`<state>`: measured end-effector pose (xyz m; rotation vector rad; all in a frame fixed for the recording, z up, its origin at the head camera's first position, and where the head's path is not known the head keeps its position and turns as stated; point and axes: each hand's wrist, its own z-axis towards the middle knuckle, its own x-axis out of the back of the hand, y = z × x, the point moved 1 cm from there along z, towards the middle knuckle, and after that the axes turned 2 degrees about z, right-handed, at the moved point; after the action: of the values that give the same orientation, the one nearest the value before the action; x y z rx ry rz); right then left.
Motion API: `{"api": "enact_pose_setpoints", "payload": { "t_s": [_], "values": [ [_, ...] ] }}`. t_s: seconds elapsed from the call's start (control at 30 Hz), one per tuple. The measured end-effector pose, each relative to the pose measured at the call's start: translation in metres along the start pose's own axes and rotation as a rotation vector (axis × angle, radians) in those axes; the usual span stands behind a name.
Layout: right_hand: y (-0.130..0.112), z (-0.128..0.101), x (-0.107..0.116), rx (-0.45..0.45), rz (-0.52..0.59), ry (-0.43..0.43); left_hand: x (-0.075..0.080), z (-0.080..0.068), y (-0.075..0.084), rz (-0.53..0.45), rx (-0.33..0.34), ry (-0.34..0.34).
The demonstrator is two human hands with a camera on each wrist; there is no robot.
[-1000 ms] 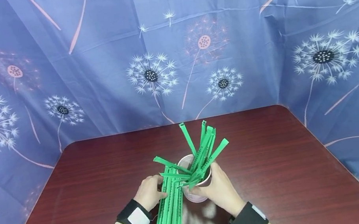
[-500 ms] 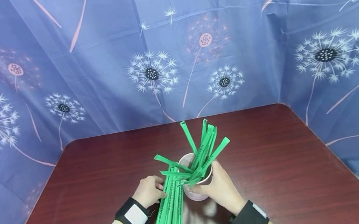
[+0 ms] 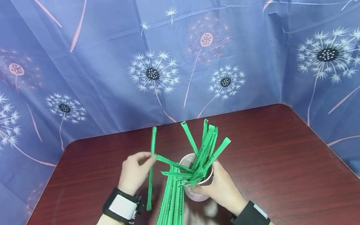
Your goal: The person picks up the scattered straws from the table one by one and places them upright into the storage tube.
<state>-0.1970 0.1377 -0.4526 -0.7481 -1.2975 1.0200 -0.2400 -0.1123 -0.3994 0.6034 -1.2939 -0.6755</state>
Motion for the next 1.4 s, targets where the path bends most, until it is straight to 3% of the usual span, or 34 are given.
{"api": "enact_pose_setpoints", "payload": {
  "t_s": [0.17,0.3,0.47,0.67,0.93,1.23,1.4],
  "values": [
    [0.0,0.0,0.001,0.019,-0.022,0.013,0.025,0.007,0.024,-0.269,-0.01,0.129],
    [-0.001,-0.001,0.001,0.01,-0.027,0.016,0.034,0.008,0.037,-0.425,-0.058,0.215],
    [-0.001,-0.001,0.001,-0.006,-0.013,0.011,0.037,0.006,0.044,-0.511,-0.091,0.265],
    [-0.001,-0.003,0.0,-0.017,-0.01,0.006,0.031,0.001,0.041,-0.55,-0.092,0.236],
    [-0.001,-0.002,0.001,-0.013,-0.012,0.01,0.01,-0.005,0.034,-0.495,-0.09,0.139],
    [-0.001,-0.002,0.0,-0.016,-0.025,0.008,-0.02,-0.013,0.026,-0.191,-0.106,0.066],
    [-0.001,-0.001,0.0,0.003,-0.024,0.01,-0.032,-0.014,0.025,-0.109,-0.14,0.042]
  ]
}}
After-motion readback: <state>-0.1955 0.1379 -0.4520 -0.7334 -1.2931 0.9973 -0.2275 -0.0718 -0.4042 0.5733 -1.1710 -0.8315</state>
